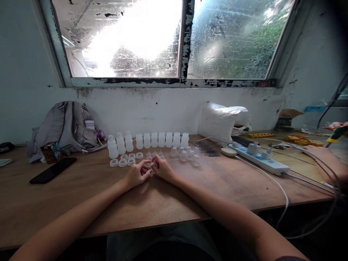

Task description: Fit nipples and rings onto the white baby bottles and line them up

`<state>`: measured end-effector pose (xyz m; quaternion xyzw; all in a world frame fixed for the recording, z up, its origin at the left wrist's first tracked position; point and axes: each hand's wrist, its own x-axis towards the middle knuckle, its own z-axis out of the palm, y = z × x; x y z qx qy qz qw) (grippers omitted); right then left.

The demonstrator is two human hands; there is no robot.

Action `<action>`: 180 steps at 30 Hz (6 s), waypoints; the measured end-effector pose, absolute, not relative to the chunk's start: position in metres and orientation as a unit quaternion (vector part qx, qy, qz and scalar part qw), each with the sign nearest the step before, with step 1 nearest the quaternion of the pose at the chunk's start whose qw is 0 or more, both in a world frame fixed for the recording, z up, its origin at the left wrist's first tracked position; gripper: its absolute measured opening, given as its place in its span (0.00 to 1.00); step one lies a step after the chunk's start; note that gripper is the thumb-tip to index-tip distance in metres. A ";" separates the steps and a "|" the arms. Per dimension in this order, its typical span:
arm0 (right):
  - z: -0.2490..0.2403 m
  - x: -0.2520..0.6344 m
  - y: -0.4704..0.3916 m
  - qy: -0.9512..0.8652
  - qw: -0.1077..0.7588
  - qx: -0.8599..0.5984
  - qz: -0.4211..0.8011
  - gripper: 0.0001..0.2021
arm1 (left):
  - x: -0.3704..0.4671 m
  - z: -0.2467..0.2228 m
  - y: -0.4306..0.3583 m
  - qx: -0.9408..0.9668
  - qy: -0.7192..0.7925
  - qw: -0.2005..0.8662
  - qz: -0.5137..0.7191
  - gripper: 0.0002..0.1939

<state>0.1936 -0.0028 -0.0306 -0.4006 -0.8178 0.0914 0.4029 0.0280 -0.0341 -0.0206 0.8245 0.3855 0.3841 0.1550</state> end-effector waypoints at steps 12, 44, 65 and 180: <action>-0.027 0.200 0.004 -0.813 0.396 -0.406 0.131 0.04 | 0.037 -0.024 -0.028 0.724 0.375 0.400 0.420 0.18; -0.023 0.195 -0.002 -0.667 0.436 -0.320 0.513 0.21 | 0.016 -0.026 -0.004 0.763 0.387 0.243 0.458 0.07; -0.008 0.206 0.009 -0.776 0.436 -0.316 0.330 0.10 | 0.022 -0.004 -0.013 0.834 0.378 0.167 0.365 0.17; 0.017 0.239 0.010 -0.666 0.447 -0.297 0.519 0.15 | 0.045 -0.010 -0.009 0.781 0.394 0.245 0.419 0.23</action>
